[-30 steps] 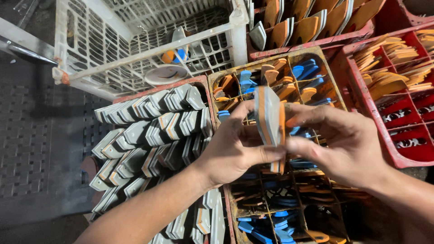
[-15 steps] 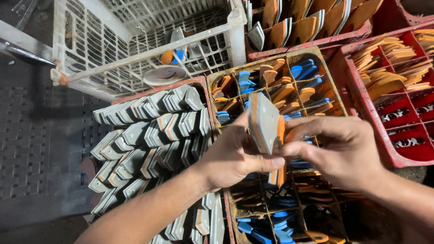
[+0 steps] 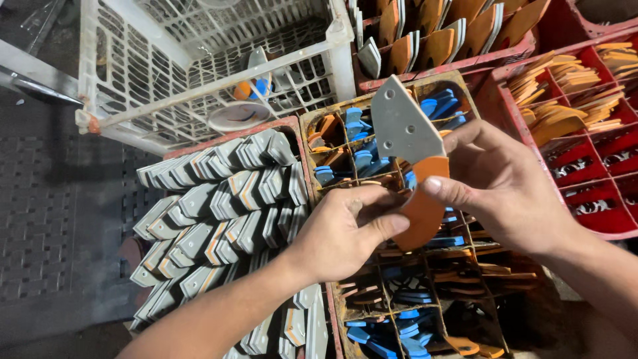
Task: The person repeatedly picks a gray climbing hold and a colored plastic insert, presses them together, and places the assembled unit into a compartmentalized crate. The process continues with multiple units of different colors.
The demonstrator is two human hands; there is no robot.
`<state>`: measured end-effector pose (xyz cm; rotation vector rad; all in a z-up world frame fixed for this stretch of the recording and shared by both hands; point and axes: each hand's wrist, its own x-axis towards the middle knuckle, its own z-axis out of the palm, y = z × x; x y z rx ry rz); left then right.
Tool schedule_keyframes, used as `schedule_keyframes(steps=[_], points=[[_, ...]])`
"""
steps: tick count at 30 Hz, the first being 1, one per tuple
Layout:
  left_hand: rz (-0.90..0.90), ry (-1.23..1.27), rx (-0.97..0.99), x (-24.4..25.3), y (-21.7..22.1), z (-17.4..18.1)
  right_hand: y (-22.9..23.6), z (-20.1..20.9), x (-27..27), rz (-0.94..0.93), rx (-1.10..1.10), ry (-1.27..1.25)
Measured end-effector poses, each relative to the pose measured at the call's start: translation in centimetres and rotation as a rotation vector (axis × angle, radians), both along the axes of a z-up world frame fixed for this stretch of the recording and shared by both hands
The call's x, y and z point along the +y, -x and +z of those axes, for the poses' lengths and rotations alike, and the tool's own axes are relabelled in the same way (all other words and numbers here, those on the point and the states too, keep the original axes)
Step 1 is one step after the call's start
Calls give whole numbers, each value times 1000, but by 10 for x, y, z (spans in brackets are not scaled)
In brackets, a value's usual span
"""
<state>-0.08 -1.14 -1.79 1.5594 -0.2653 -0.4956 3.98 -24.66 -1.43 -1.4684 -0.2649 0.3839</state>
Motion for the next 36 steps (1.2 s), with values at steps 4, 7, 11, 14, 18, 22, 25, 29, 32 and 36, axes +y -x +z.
schedule_keyframes(steps=[4,7,11,14,18,22,25,29,32,36], points=[[-31,-83,-58,3,1,-3,-2,-1,-2,153,92,-153],[-22,-10,-27,1,6,-4,1,-6,-3,121,36,-100],[-89,84,-1,1,0,-2,0,-12,-6,80,85,-193],[-128,115,75,3,-3,5,-4,-12,-11,99,169,-265],[-76,-166,-373,5,5,18,-1,-10,-9,49,74,-316],[-34,-317,-393,0,8,20,7,-6,-5,-68,17,-102],[-47,-288,-320,1,5,18,11,-4,0,-3,71,-252],[-45,-290,-371,3,5,16,14,-8,3,-48,120,-253],[-46,-296,-335,3,7,17,15,-14,1,-47,144,-287],[-54,-304,-320,3,7,20,15,-17,-1,-22,136,-303]])
